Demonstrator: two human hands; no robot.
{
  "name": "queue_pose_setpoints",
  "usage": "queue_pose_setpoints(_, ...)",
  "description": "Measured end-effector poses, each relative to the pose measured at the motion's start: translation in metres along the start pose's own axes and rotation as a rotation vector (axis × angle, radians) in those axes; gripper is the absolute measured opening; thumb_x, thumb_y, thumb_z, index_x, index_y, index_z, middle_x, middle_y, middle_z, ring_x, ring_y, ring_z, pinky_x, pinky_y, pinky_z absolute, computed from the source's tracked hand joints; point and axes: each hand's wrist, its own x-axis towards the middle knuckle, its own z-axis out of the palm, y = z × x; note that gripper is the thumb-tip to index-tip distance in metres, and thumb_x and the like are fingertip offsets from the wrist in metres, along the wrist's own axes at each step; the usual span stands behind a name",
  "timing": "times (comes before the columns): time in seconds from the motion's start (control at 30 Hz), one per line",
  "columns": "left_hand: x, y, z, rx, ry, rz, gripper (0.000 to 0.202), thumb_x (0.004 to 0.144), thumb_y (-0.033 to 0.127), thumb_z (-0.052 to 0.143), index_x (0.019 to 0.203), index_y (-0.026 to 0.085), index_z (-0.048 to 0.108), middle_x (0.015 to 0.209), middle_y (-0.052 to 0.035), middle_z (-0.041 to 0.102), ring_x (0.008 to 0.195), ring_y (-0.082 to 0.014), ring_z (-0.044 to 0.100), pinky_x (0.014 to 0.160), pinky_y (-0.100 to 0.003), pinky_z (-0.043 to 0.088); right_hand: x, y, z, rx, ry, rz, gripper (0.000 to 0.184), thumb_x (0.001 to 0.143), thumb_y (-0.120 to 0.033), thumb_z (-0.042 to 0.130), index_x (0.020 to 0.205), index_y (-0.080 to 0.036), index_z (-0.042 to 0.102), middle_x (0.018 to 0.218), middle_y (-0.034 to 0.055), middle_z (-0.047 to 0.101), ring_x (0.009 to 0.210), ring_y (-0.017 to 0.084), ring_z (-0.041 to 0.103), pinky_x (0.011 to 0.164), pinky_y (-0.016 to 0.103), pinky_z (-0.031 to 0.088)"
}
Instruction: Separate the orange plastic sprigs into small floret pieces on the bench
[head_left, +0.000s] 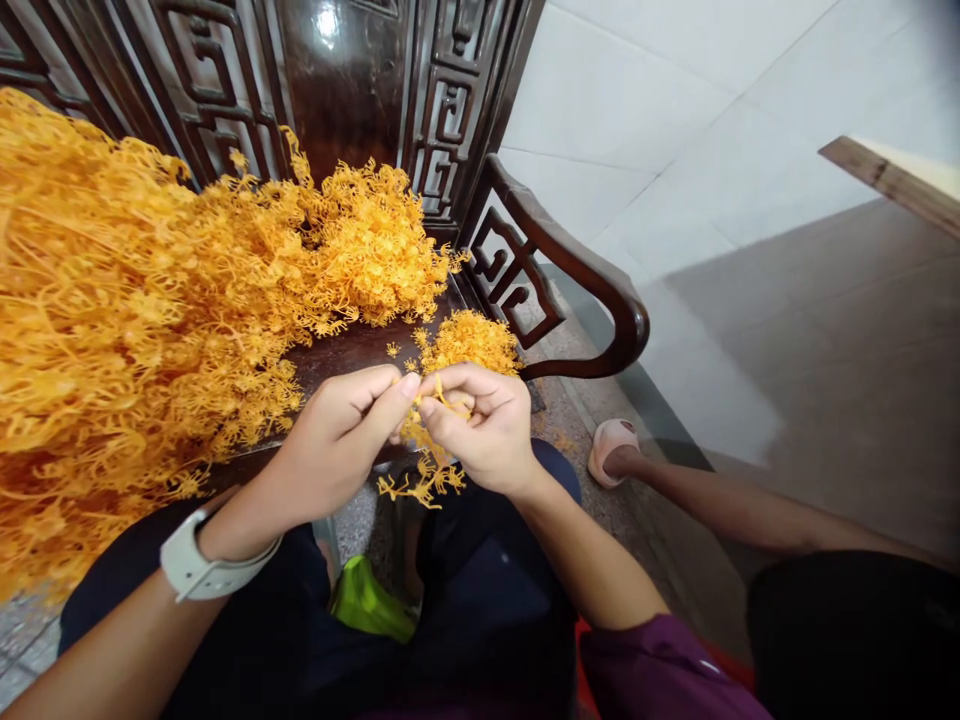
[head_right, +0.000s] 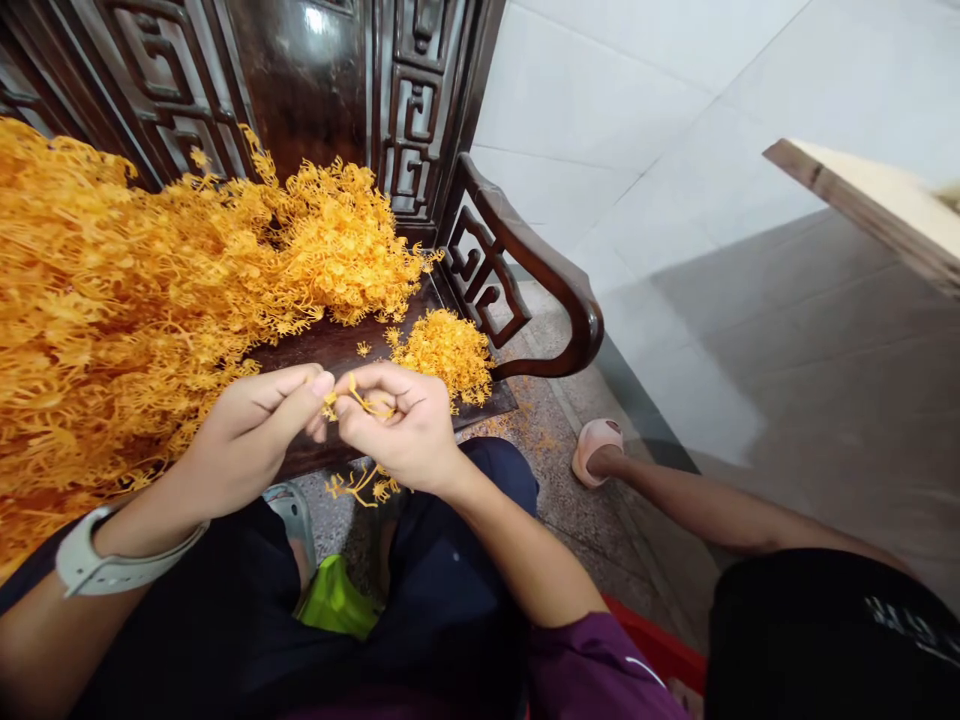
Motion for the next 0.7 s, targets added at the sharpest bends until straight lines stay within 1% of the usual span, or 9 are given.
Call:
queue_pose_setpoints(0.1,0.000,-0.002,-0.002,-0.103,0.025,-0.030,0.047,0.109,0.038,0.050,0.066,0.019,0.055,0.065,0.0014,0.054,0.062,-0.0123,0.052,0.062,-0.029,0.042,-0.002,0.006,-0.004,-0.208,-0.020,-0.167,0.009,0.093,-0.025,0.075,0.099,-0.020,0.079,0.070,-0.0005,0.067,0.048,0.006,0.043,0.046,0.024,0.035)
queue_pose_setpoints(0.17,0.002,-0.004,-0.007,-0.179,0.072,-0.052,0.049,0.108,0.041,0.053,0.064,0.019,0.056,0.064,0.0011,0.053,0.062,-0.0125,0.053,0.062,-0.029,0.044,-0.001,0.006,-0.009,-0.276,-0.008,-0.195,0.010,0.094,-0.025,0.075,0.101,-0.020,0.080,0.075,0.0008,0.070,0.050,0.007,0.044,0.047,0.025,0.036)
queue_pose_setpoints(0.27,0.010,-0.009,-0.013,-0.239,0.200,-0.107,0.045,0.105,0.045,0.058,0.068,0.019,0.058,0.068,0.0010,0.056,0.063,-0.0118,0.056,0.062,-0.027,0.046,0.003,-0.006,-0.020,-0.098,0.051,-0.079,0.012,0.094,-0.032,0.078,0.099,-0.021,0.078,0.062,-0.0046,0.055,0.046,0.006,0.033,0.043,0.023,0.028)
queue_pose_setpoints(0.33,0.018,-0.016,-0.014,-0.210,0.262,-0.130,0.038,0.104,0.044,0.061,0.074,0.020,0.060,0.068,0.0015,0.057,0.060,-0.0108,0.055,0.058,-0.025,0.044,0.005,-0.020,-0.031,0.157,0.014,-0.011,0.015,0.096,-0.037,0.077,0.096,-0.023,0.073,0.056,-0.0092,0.038,0.044,0.006,0.023,0.040,0.021,0.023)
queue_pose_setpoints(0.4,0.030,-0.025,-0.012,-0.126,0.272,-0.122,0.030,0.102,0.042,0.064,0.081,0.020,0.061,0.067,0.0025,0.057,0.056,-0.0103,0.053,0.054,-0.024,0.042,0.005,-0.033,-0.042,0.387,-0.058,0.020,0.020,0.100,-0.043,0.071,0.092,-0.025,0.067,0.055,-0.0118,0.023,0.044,0.006,0.014,0.038,0.018,0.020)
queue_pose_setpoints(0.5,0.051,-0.042,0.000,0.058,0.223,-0.069,0.019,0.100,0.039,0.064,0.097,0.020,0.067,0.069,0.0021,0.060,0.058,-0.0126,0.056,0.055,-0.026,0.044,0.002,-0.044,-0.055,0.572,-0.180,0.024,0.030,0.105,-0.050,0.061,0.087,-0.026,0.058,0.054,-0.0125,0.013,0.044,0.008,0.010,0.037,0.015,0.019)
queue_pose_setpoints(0.57,0.065,-0.054,0.012,0.250,0.142,-0.021,0.024,0.104,0.036,0.056,0.106,0.020,0.073,0.076,-0.0015,0.066,0.066,-0.0159,0.062,0.064,-0.030,0.048,-0.001,-0.044,-0.058,0.640,-0.297,0.001,0.031,0.108,-0.047,0.056,0.086,-0.025,0.055,0.054,-0.0122,0.014,0.044,0.008,0.013,0.037,0.014,0.022)
queue_pose_setpoints(0.63,0.076,-0.065,0.026,0.410,0.039,-0.018,0.030,0.105,0.028,0.049,0.116,0.017,0.075,0.094,-0.0086,0.075,0.085,-0.0215,0.069,0.080,-0.036,0.053,-0.004,-0.043,-0.058,0.677,-0.408,-0.028,0.028,0.110,-0.041,0.052,0.088,-0.024,0.054,0.055,-0.0116,0.017,0.044,0.008,0.016,0.038,0.014,0.024)
queue_pose_setpoints(0.7,0.083,-0.073,0.040,0.486,-0.063,-0.042,0.039,0.105,0.022,0.044,0.132,0.011,0.070,0.117,-0.0168,0.076,0.107,-0.0274,0.070,0.096,-0.043,0.053,-0.006,-0.041,-0.059,0.674,-0.464,-0.042,0.026,0.110,-0.037,0.052,0.088,-0.023,0.054,0.056,-0.0111,0.020,0.045,0.008,0.018,0.039,0.015,0.024)
